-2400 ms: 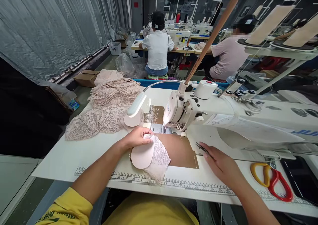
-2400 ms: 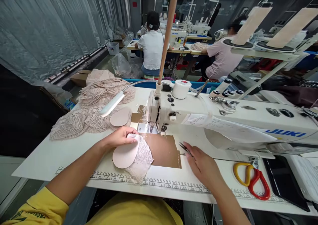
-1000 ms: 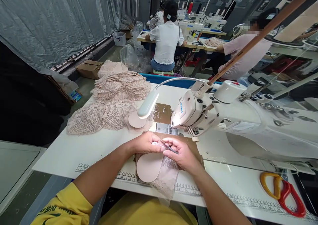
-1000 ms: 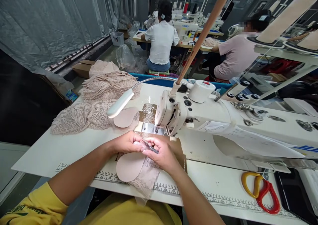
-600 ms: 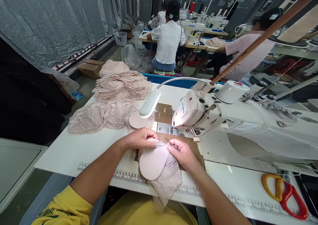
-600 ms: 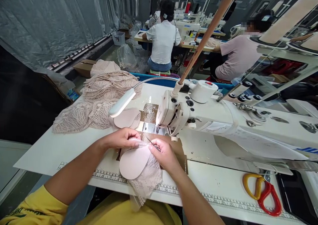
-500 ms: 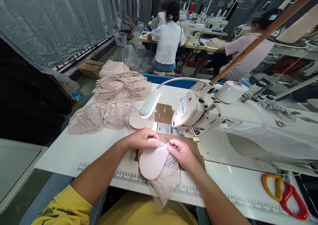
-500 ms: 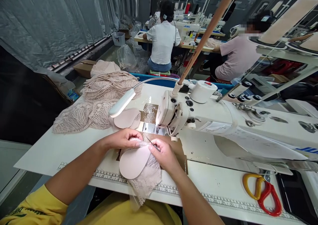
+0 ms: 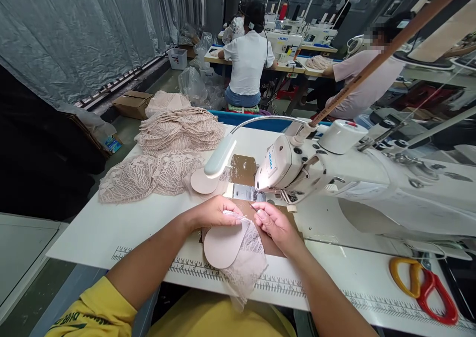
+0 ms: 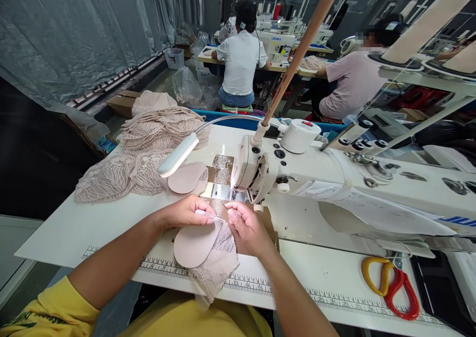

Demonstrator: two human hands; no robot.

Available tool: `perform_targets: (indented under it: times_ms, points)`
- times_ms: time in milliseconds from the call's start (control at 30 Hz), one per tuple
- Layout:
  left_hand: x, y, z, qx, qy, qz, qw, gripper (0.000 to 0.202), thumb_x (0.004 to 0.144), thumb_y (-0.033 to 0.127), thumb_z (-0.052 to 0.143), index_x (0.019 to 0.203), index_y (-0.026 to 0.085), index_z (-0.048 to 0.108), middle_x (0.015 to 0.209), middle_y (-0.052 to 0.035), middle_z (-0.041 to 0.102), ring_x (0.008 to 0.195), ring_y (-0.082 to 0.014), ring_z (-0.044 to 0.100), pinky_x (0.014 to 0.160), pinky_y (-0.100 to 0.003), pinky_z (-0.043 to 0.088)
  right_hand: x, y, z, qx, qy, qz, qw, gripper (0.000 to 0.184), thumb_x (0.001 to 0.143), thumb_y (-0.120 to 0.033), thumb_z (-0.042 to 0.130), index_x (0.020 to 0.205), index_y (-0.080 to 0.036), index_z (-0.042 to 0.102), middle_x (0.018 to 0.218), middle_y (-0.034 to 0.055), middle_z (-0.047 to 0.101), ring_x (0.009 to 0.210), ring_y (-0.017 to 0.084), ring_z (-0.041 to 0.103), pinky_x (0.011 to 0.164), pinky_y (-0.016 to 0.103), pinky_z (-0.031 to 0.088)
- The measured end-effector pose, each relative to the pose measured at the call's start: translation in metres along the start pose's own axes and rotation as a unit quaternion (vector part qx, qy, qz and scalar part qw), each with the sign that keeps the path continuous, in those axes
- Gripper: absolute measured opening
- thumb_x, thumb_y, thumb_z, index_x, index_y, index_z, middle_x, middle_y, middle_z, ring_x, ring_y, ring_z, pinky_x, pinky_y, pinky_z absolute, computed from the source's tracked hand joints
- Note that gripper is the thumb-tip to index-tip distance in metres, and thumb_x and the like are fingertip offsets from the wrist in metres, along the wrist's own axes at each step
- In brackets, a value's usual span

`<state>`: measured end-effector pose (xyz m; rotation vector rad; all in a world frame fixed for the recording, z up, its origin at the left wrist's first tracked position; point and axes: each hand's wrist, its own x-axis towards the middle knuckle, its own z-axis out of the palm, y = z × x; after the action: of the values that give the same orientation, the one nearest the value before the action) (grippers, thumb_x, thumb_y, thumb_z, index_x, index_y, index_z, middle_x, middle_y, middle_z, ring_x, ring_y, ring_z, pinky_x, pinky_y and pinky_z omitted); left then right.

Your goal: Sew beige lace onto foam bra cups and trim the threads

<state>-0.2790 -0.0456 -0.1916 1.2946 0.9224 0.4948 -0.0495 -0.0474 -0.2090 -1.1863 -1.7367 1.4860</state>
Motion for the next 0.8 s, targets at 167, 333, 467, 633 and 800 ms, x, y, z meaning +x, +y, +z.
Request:
perform_targets:
  times_ms: [167, 333, 467, 633, 800]
  points:
    - [-0.002, 0.005, 0.001, -0.042, 0.021, -0.033, 0.998, 0.028, 0.072, 0.036, 0.075, 0.088, 0.014, 0.074, 0.082, -0.0051, 0.07, 0.074, -0.0155, 0.06, 0.064, -0.023, 0.045, -0.005, -0.007, -0.017, -0.046, -0.04, -0.013, 0.998, 0.03, 0.085, -0.044, 0.059, 0.105, -0.021, 0.063, 0.1, 0.0056, 0.065, 0.089, 0.019, 0.06, 0.081, 0.032, 0.047]
    - [0.001, 0.001, 0.001, -0.059, 0.028, -0.034, 0.997, 0.03, 0.069, 0.036, 0.077, 0.088, 0.013, 0.075, 0.08, -0.0048, 0.07, 0.072, -0.0148, 0.058, 0.065, -0.024, 0.044, 0.001, -0.008, -0.01, -0.024, -0.089, -0.022, 0.995, 0.023, 0.085, -0.038, 0.061, 0.1, -0.022, 0.065, 0.098, 0.0042, 0.067, 0.089, 0.019, 0.061, 0.079, 0.03, 0.048]
    - [0.003, -0.004, -0.001, -0.048, -0.003, -0.008, 0.999, 0.031, 0.071, 0.039, 0.075, 0.082, 0.01, 0.073, 0.066, -0.001, 0.06, 0.061, -0.0107, 0.048, 0.056, -0.022, 0.034, 0.004, -0.009, -0.001, -0.028, -0.086, -0.038, 0.995, 0.021, 0.086, -0.035, 0.06, 0.101, -0.022, 0.066, 0.099, 0.0041, 0.067, 0.09, 0.019, 0.062, 0.079, 0.031, 0.048]
    - [0.004, -0.004, -0.001, -0.045, -0.028, 0.018, 0.998, 0.033, 0.072, 0.041, 0.074, 0.067, 0.009, 0.065, 0.059, 0.0026, 0.045, 0.057, -0.0082, 0.035, 0.052, -0.022, 0.021, 0.005, -0.015, 0.007, -0.057, -0.072, -0.061, 0.994, 0.019, 0.085, -0.03, 0.06, 0.1, -0.021, 0.067, 0.097, 0.0039, 0.069, 0.088, 0.019, 0.063, 0.078, 0.031, 0.047]
    - [0.003, -0.003, -0.001, -0.042, -0.032, 0.009, 0.999, 0.039, 0.073, 0.044, 0.072, 0.061, 0.011, 0.055, 0.058, 0.0048, 0.034, 0.054, -0.0068, 0.027, 0.05, -0.023, 0.017, 0.006, -0.013, 0.009, -0.068, -0.038, -0.062, 0.995, 0.017, 0.087, -0.032, 0.059, 0.094, -0.02, 0.069, 0.091, 0.0038, 0.07, 0.085, 0.019, 0.063, 0.076, 0.03, 0.048]
